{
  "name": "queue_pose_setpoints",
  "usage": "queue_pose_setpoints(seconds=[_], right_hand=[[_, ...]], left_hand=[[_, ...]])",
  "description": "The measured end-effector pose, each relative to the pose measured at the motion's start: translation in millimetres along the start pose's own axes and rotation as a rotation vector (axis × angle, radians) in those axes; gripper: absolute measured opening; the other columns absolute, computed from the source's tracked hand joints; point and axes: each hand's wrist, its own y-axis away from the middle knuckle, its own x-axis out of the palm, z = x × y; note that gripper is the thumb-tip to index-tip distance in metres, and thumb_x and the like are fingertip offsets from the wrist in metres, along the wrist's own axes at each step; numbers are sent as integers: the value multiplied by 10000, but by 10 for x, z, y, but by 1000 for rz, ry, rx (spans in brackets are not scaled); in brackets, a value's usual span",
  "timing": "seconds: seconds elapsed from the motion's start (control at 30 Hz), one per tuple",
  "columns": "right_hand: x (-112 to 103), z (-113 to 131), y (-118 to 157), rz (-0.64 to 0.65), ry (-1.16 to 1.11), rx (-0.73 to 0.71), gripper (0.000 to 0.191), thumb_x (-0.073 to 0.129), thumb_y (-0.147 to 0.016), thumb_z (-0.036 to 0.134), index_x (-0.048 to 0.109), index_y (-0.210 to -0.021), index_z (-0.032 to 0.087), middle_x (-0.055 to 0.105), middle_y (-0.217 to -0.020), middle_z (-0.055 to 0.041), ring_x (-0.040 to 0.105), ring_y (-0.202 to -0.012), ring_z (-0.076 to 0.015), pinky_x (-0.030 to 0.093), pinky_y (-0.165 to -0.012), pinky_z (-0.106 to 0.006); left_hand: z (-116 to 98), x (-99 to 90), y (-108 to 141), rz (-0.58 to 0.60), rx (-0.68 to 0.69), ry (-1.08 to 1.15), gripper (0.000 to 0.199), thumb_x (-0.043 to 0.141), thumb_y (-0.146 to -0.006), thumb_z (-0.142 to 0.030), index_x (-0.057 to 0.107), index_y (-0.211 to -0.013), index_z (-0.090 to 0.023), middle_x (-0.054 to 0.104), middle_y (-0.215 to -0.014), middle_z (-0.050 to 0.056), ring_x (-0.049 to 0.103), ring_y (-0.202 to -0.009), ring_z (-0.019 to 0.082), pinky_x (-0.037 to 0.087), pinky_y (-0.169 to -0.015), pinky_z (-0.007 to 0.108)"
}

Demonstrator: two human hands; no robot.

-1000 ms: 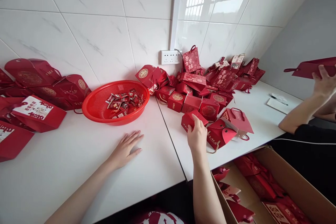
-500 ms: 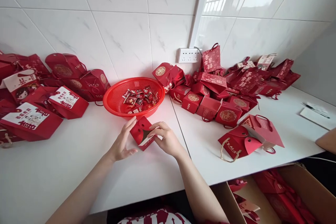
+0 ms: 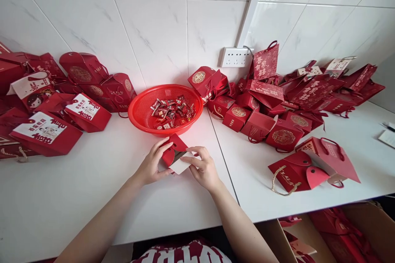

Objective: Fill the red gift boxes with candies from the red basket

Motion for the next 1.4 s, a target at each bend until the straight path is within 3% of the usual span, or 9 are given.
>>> queue_pose_setpoints(seconds=[0.2, 0.4, 0.53, 0.63, 0.83, 0.97, 1.17, 1.27, 1.4], right_hand=[[-17, 29, -6, -5, 30, -19, 396, 508, -878, 62, 713, -1101, 317, 612, -1142, -80, 581, -1069, -236, 557, -787, -400], [-164, 165, -40, 97, -232, 53, 251, 505, -964, 348, 691, -1079, 223, 689, -970, -91, 628, -886, -236, 531, -800, -425], [-167, 220, -69, 65, -340, 227, 202, 523, -979, 287, 687, -888, 211, 693, -840, -56, 623, -772, -189, 517, -718, -350], [-147, 221, -89, 72, -304, 221, 104, 600, -938, 253, 692, -974, 219, 659, -813, -41, 603, -752, -181, 521, -697, -339], [-254, 281, -220, 273, 10, -13, 227, 598, -921, 207, 737, -1074, 301, 516, -1367, -91, 447, -1303, -301, 439, -1033, -535], [-292, 349, -303, 393, 168, -69, 268, 592, -932, 266, 701, -1174, 305, 352, -1548, -66, 291, -1433, -347, 328, -1111, -627], [-250, 387, -251, 242, 337, -85, 241, 561, -951, 270, 612, -1185, 240, 454, -1461, -123, 373, -1387, -314, 325, -1123, -585], [-233, 352, -208, 66, 428, 26, 107, 577, -944, 281, 597, -1033, 226, 579, -1224, -131, 499, -1230, -309, 404, -1037, -541], [-222, 252, -178, 26, 414, 272, 186, 584, -938, 384, 528, -844, 233, 566, -925, -78, 554, -907, -260, 488, -770, -400]], left_hand=[[-18, 12, -6, -24, 3, 22, 837, 687, -833, -414, 239, -1531, -294, 304, -1521, 135, 351, -1404, 350, 382, -1132, 514], [-9, -43, 23, -119, 103, -1, 916, 741, -739, -360, 262, -1516, -280, 372, -1409, 139, 343, -1375, 374, 339, -1146, 560], [-17, -95, 30, -185, 54, -23, 1014, 798, -704, -357, 208, -1525, -287, 384, -1400, 146, 392, -1328, 359, 421, -1089, 530], [-17, -116, 18, -246, 18, -36, 1005, 837, -673, -399, 255, -1486, -297, 433, -1344, 144, 436, -1283, 356, 462, -1042, 525], [15, -103, 18, -268, 37, 135, 659, 858, -657, -394, 430, -1142, -266, 413, -1249, 115, 502, -1290, 355, 480, -1013, 509], [-33, -97, 11, -213, 19, 198, 591, 846, -666, -372, 403, -1041, -266, 437, -1341, 118, 496, -1295, 345, 499, -954, 475], [-41, -127, 20, -147, -36, 233, 541, 807, -711, -395, 393, -1032, -259, 449, -1437, 141, 532, -1262, 327, 499, -894, 426], [28, -150, 41, -111, -14, 246, 593, 789, -693, -545, 416, -1036, -238, 427, -1462, 177, 509, -1278, 350, 490, -883, 417], [75, -173, 51, -110, -5, 327, 457, 406, -916, -656, 483, -986, -211, 511, -1376, 176, 550, -1198, 325, 472, -900, 445]])
